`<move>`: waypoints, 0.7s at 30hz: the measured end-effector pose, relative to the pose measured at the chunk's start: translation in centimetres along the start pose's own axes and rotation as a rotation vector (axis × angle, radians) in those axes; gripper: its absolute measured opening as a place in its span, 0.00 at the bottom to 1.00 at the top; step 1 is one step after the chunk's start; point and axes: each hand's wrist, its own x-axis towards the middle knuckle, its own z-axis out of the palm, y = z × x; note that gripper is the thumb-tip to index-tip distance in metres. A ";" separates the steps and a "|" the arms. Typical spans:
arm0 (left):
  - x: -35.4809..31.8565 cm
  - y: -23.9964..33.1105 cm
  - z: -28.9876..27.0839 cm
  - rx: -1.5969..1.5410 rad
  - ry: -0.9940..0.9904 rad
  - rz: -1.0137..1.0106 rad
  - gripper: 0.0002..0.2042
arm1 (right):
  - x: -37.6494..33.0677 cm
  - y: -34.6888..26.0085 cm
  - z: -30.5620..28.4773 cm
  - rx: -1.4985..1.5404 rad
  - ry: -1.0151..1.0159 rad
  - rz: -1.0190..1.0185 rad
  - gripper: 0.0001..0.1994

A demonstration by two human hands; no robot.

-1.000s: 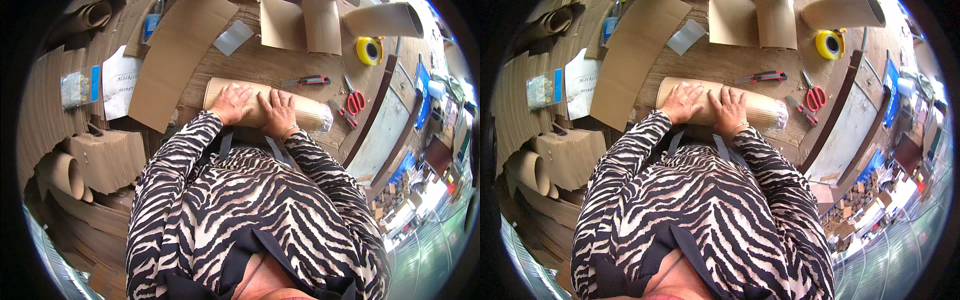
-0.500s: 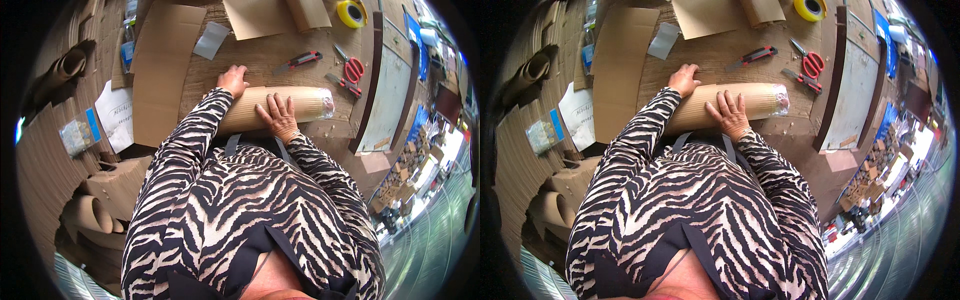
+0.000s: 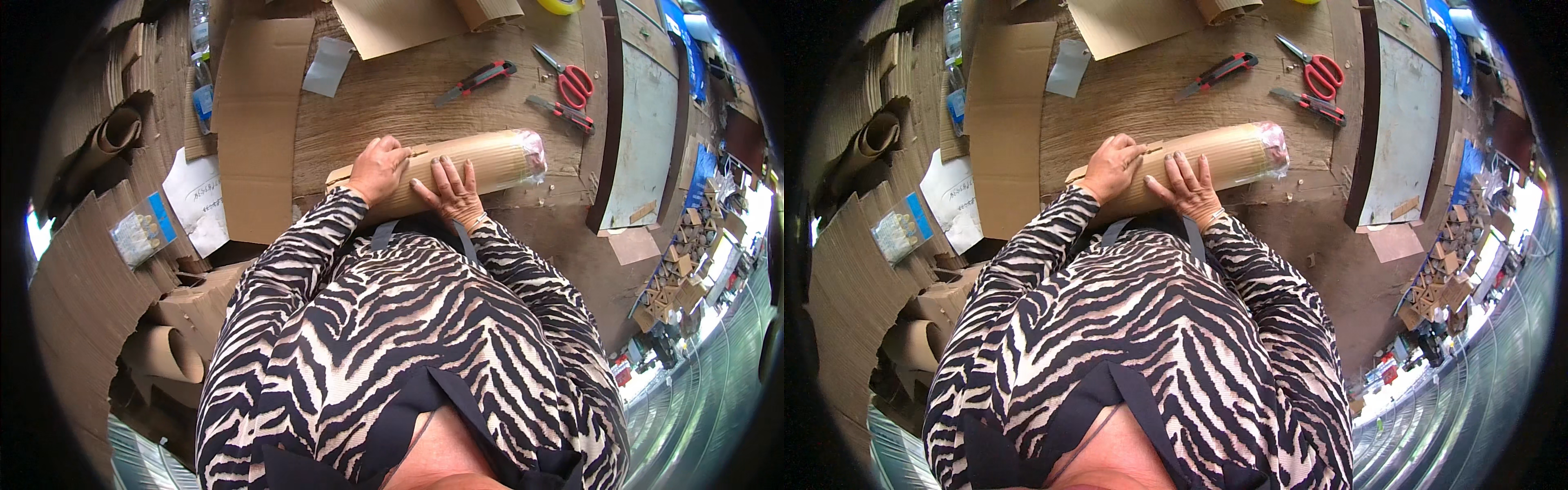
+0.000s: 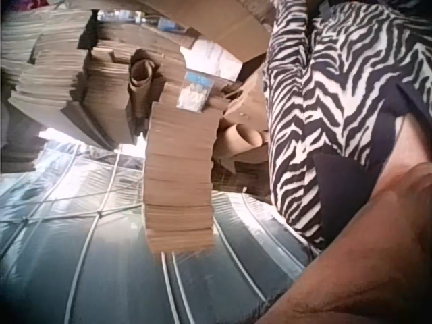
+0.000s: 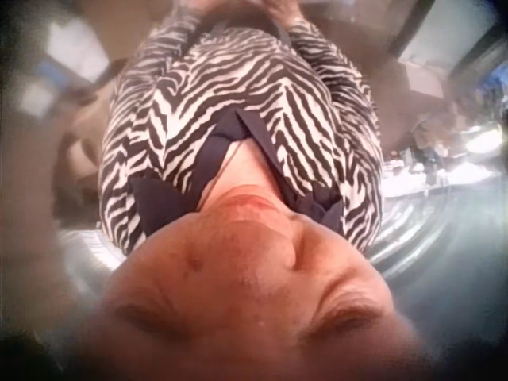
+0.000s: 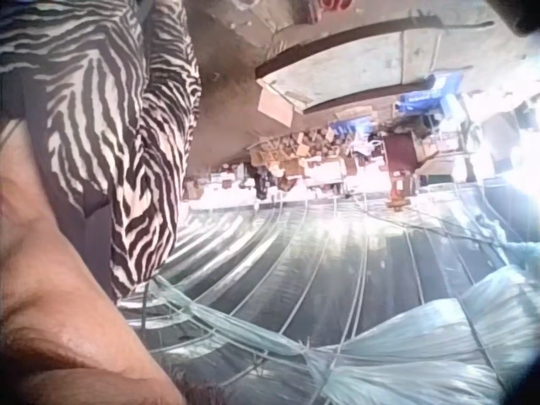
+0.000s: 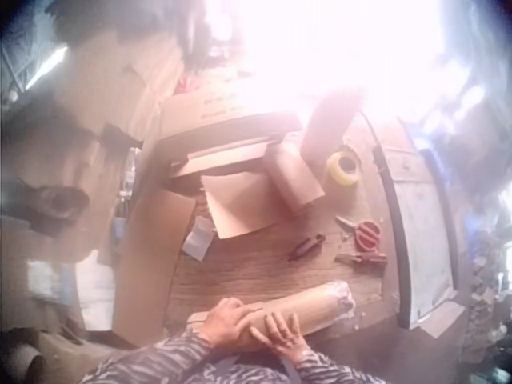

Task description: The person rolls a flat corrugated cardboard sheet into a cylindrical tube, secures it with tape, and then places the tube into a cardboard box. The person uses a tape dispenser to apply tape along the seam and around the tube.

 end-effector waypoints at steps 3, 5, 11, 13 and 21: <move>-1.7 0.7 -0.8 0.001 -0.070 0.047 0.19 | -0.7 0.0 -0.7 0.028 -0.066 -0.017 0.29; -2.4 0.9 -0.9 -0.016 -0.098 0.094 0.24 | -1.2 -0.4 -0.9 0.023 -0.060 -0.024 0.29; -5.0 3.0 1.0 0.056 -0.016 0.042 0.26 | -1.5 2.3 -4.3 0.540 -0.093 0.032 0.30; -6.2 3.7 1.8 0.088 0.012 0.049 0.28 | -0.9 6.4 -5.1 0.393 0.092 0.077 0.27; -8.2 5.8 3.4 0.176 0.119 0.032 0.29 | 0.1 31.9 -0.3 0.199 0.096 0.918 0.18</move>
